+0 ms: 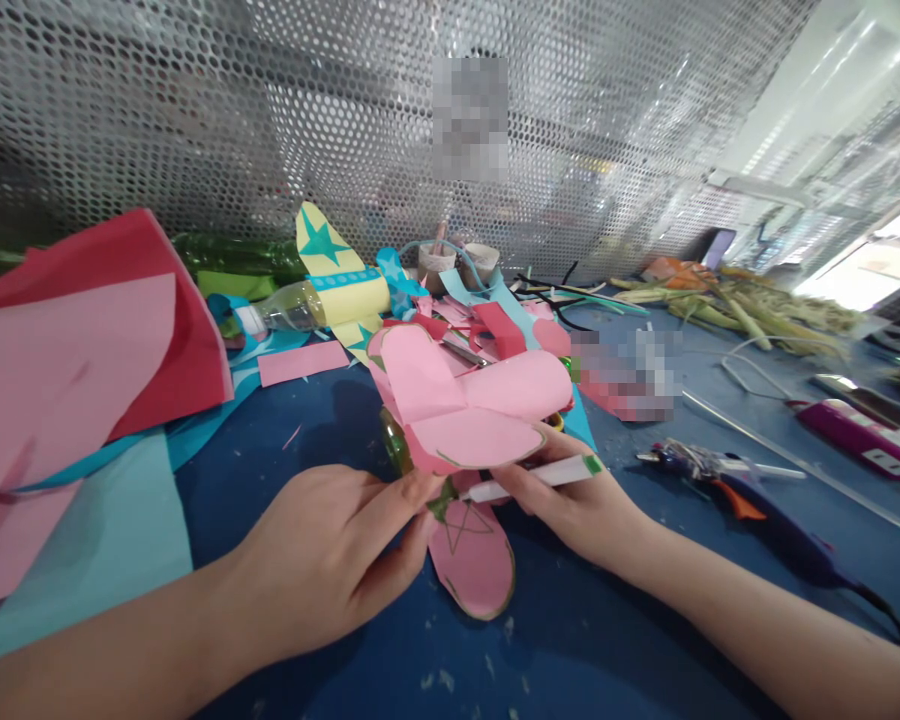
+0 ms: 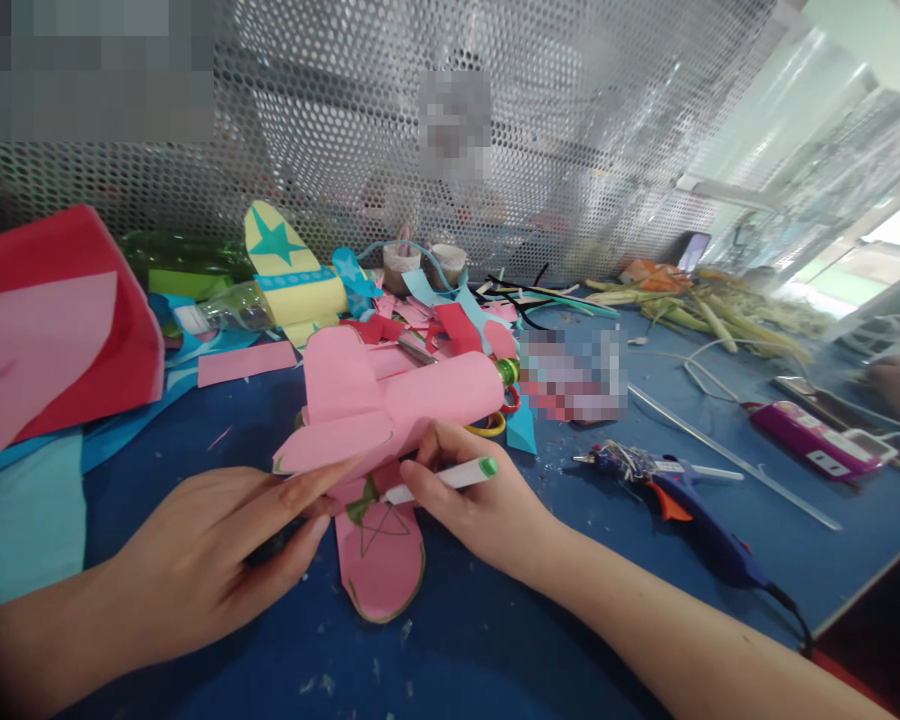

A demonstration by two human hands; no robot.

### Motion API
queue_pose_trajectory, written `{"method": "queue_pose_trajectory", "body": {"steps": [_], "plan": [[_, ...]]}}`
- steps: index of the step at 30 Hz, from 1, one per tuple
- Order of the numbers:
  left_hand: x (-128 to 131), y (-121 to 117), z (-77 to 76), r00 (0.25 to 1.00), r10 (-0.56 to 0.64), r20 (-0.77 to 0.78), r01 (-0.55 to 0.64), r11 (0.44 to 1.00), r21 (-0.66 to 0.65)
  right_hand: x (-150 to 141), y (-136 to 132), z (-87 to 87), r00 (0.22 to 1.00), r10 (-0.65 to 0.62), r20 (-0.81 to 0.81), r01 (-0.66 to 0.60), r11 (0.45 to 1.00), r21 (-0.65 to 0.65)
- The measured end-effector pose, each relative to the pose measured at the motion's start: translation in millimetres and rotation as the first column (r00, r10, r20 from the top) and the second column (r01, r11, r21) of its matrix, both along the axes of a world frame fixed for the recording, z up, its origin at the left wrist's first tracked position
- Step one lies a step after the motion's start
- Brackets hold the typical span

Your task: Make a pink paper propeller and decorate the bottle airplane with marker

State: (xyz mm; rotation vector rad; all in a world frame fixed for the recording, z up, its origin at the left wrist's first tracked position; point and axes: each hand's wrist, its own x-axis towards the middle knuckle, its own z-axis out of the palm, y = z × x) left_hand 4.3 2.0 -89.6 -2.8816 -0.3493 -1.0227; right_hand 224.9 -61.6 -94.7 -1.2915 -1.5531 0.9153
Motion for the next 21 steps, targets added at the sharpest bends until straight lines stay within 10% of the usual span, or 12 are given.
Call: {"method": "queue_pose_trajectory", "body": {"steps": [21], "plan": [[2.5,0.3,4.1,1.0,-0.006,0.018,0.005,0.999,0.049,-0.2,1.3,6.4,1.0,-0.024,0.011,0.024,1.0,0.015]]}}
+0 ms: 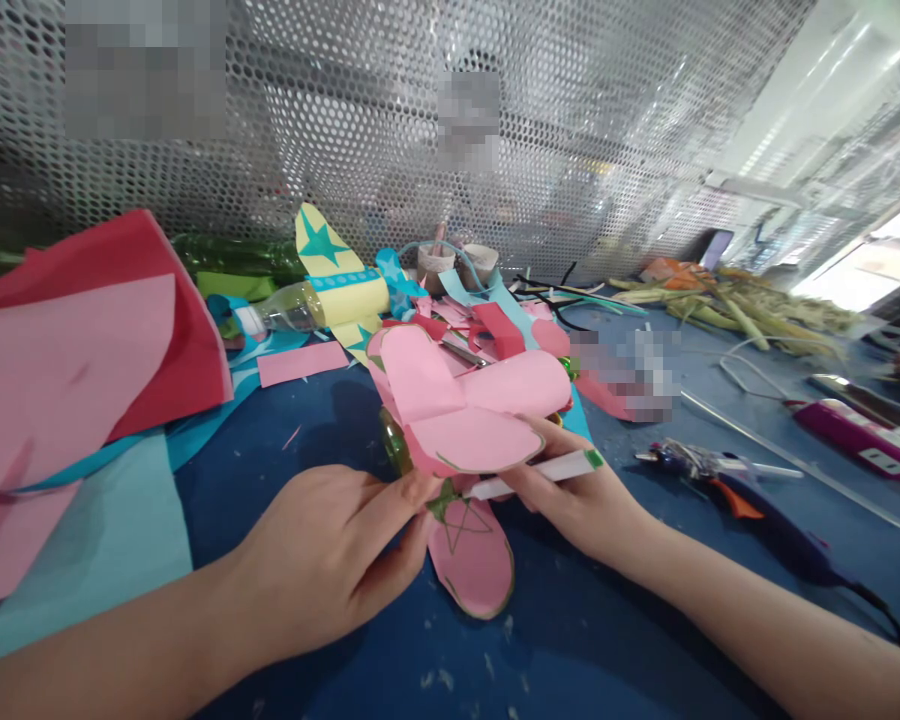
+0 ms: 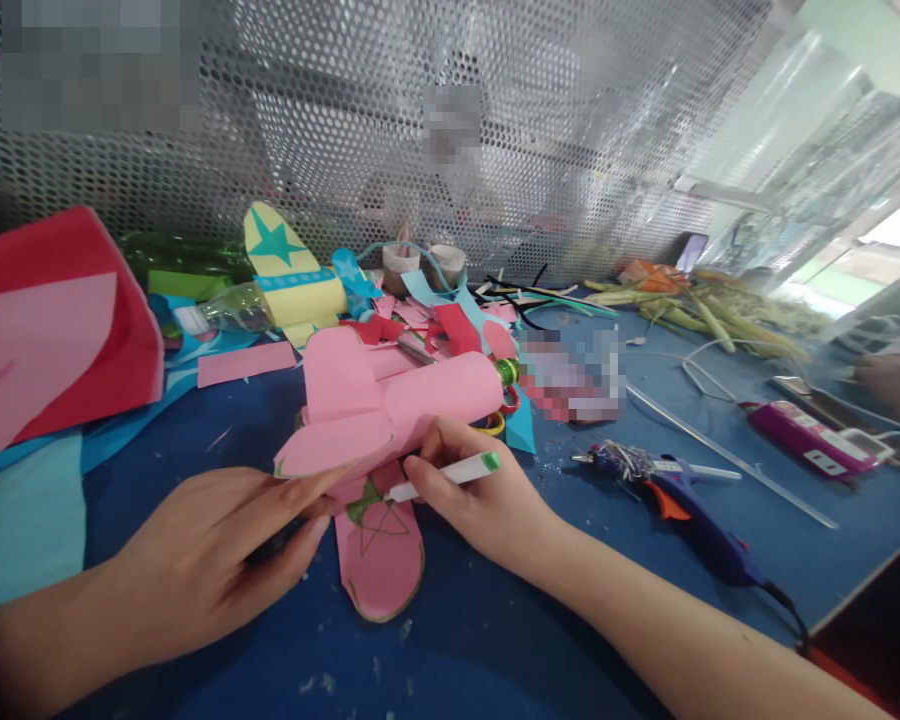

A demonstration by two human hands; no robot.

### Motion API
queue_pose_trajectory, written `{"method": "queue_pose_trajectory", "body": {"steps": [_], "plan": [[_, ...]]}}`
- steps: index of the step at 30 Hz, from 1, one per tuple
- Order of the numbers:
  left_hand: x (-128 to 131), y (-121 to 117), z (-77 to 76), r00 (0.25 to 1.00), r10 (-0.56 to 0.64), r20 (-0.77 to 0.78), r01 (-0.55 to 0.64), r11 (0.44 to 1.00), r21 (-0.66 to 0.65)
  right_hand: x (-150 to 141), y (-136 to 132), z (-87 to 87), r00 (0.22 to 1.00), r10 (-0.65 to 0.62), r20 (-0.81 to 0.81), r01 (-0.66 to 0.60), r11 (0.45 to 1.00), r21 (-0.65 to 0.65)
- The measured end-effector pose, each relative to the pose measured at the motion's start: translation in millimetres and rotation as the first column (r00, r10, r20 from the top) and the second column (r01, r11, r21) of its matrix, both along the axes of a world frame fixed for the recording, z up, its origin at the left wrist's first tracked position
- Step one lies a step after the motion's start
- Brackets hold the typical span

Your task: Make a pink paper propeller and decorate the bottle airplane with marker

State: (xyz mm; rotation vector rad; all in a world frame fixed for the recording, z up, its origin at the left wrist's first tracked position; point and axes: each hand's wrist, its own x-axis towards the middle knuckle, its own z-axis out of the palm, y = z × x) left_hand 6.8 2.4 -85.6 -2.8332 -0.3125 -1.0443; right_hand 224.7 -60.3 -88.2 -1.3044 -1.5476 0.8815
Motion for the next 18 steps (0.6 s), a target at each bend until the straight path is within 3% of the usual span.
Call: {"method": "queue_pose_trajectory", "body": {"steps": [18], "plan": [[-0.6,0.3,-2.4,1.0,-0.009,0.012,0.009,1.0,-0.007,-0.9,0.1,1.7,1.0,0.011,0.009,-0.011,1.0,-0.013]]}}
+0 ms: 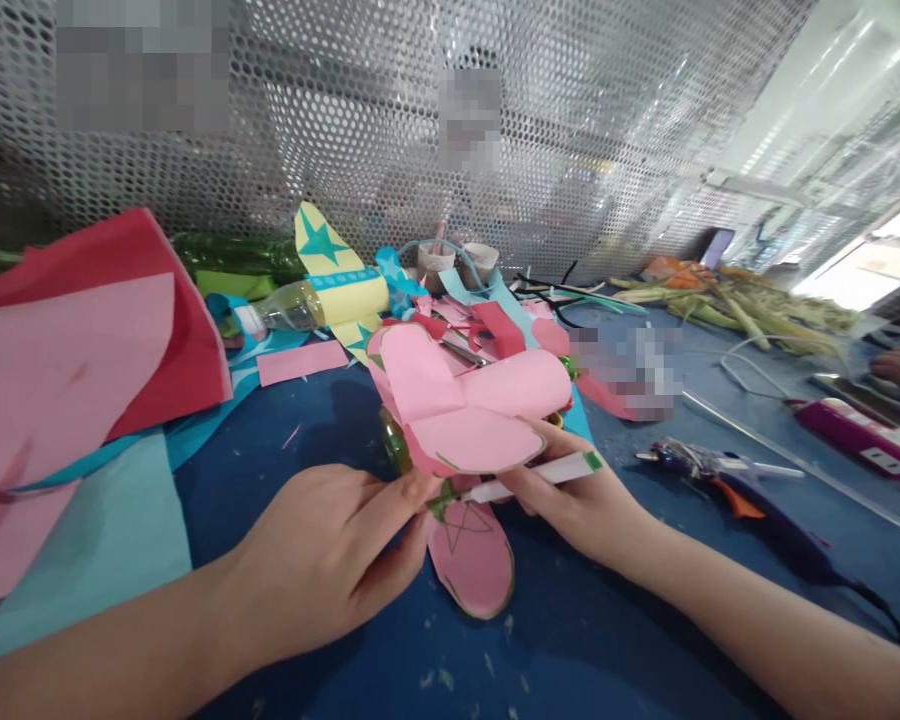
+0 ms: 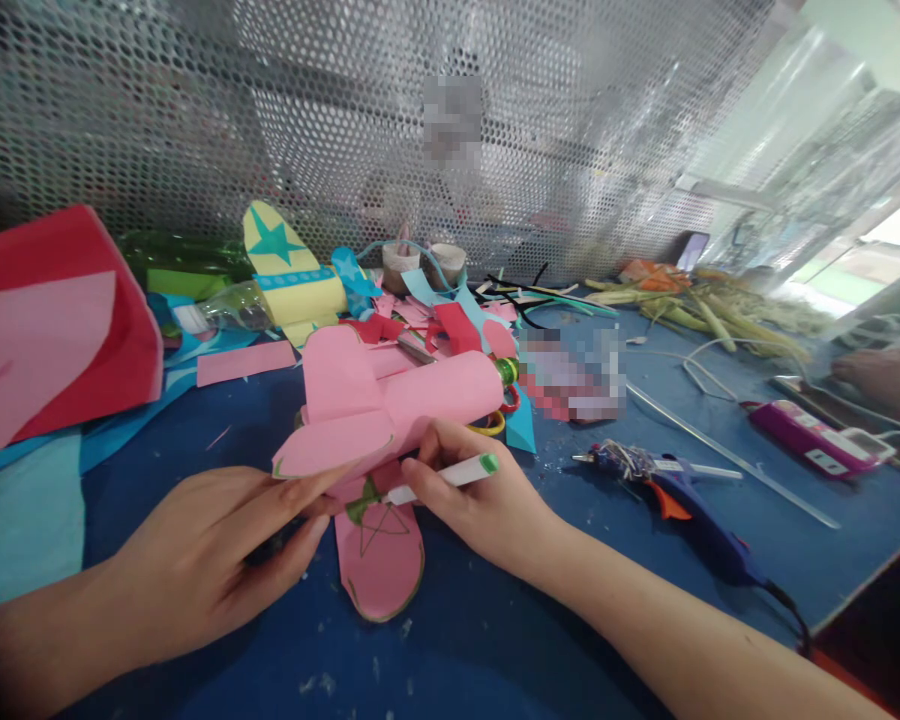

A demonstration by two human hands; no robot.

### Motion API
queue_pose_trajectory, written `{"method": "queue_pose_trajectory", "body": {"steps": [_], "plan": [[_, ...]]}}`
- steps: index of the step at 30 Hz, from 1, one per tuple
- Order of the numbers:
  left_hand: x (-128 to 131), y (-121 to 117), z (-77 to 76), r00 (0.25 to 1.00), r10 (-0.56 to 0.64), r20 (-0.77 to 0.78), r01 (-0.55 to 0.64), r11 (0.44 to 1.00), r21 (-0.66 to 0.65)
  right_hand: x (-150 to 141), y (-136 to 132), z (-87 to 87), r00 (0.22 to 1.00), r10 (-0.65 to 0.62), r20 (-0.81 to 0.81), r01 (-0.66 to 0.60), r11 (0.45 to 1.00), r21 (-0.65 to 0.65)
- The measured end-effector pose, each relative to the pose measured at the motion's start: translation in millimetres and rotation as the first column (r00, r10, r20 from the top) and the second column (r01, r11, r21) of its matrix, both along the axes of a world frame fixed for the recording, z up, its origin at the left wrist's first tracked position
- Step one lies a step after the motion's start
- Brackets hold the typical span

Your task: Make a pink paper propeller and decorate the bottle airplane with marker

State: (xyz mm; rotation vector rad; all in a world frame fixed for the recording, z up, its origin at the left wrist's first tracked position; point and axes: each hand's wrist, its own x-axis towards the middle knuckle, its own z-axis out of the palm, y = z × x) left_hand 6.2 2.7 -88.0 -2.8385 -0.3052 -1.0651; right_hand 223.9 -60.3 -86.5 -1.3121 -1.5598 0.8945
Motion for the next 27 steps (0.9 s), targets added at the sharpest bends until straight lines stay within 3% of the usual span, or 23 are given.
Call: {"method": "queue_pose_trajectory", "body": {"steps": [27], "plan": [[0.7,-0.5,0.8,1.0,0.008,-0.003,-0.008,1.0,-0.001,-0.4,-1.1,2.2,0.999,-0.023,0.043,0.023,1.0,0.001]]}}
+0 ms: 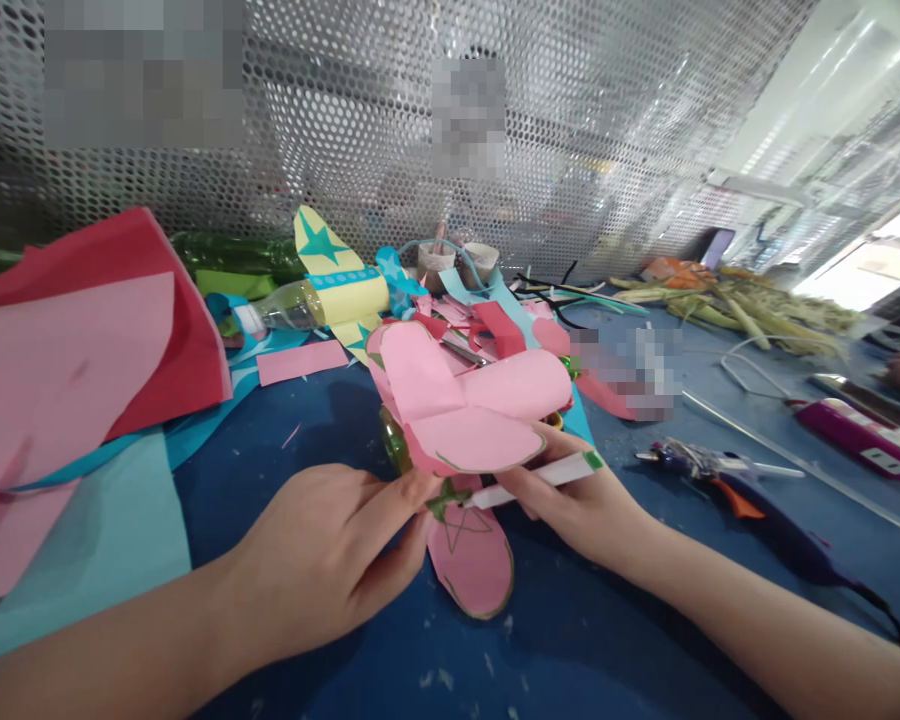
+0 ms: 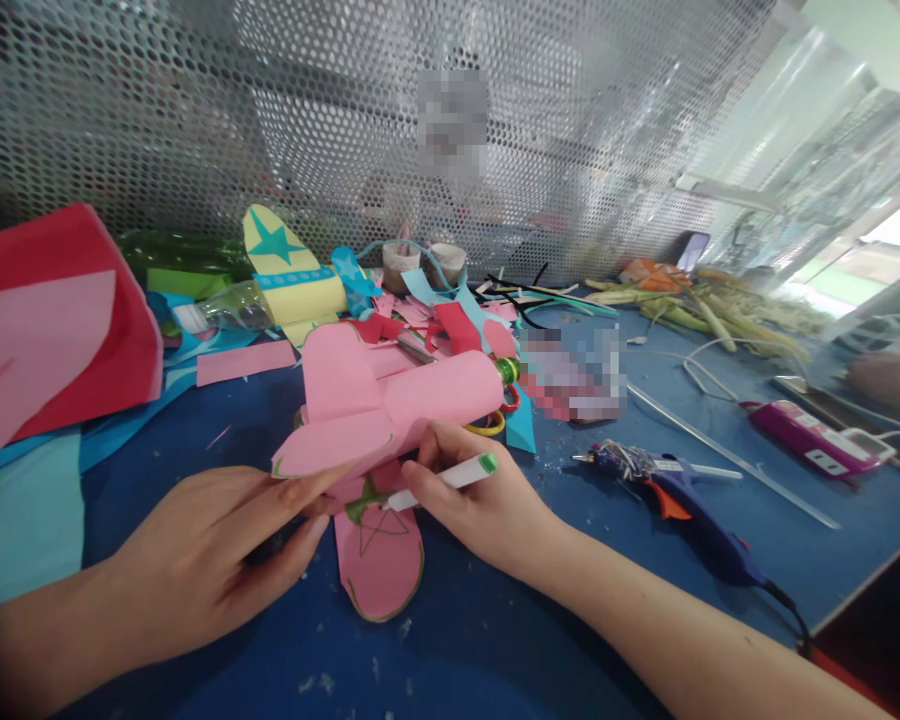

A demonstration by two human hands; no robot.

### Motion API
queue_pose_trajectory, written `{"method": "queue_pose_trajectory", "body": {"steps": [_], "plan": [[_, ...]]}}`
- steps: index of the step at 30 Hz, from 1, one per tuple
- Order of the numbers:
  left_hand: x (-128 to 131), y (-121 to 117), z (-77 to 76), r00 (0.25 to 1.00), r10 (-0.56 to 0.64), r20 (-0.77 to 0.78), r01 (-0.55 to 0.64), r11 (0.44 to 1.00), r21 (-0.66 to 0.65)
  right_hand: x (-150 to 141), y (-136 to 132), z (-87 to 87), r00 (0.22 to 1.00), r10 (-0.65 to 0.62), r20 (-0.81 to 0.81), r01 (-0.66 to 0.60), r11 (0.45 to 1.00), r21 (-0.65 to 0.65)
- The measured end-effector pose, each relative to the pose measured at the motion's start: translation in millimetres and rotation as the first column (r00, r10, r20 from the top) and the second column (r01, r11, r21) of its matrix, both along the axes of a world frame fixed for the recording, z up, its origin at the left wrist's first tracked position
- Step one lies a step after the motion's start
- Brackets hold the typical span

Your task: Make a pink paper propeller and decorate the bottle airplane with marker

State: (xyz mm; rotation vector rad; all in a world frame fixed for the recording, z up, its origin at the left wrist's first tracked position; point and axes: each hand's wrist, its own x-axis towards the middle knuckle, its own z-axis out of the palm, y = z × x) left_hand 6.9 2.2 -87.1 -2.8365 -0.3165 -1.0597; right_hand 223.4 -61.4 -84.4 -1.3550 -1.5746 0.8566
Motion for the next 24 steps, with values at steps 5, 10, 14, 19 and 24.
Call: {"method": "queue_pose_trajectory", "body": {"steps": [5,10,14,19,24], "plan": [[0,0,0.1,1.0,-0.003,-0.012,0.003,1.0,-0.008,0,-1,-1.2,0.999,0.022,-0.034,-0.021,1.0,0.017],[-4,-2,0.3,0.998,0.005,-0.069,-0.009,0.998,-0.065,1,-1,-8.4,0.998,0.057,-0.035,-0.057,0.998,-0.014],[-3,-2,0.2,0.997,0.014,-0.082,-0.021,0.996,-0.091,2,-1,-10.9,0.995,0.071,-0.076,-0.075,0.996,-0.05],[-1,-2,-0.5,0.995,0.04,-0.09,-0.046,0.997,-0.064,0,0,-8.1,0.989,0.083,-0.12,-0.09,0.994,-0.062],[-3,-1,-1.3,1.0,0.008,-0.015,-0.008,1.0,-0.012,-1,0,-5.5,0.987,0.088,-0.133,-0.098,0.992,-0.076]]}}
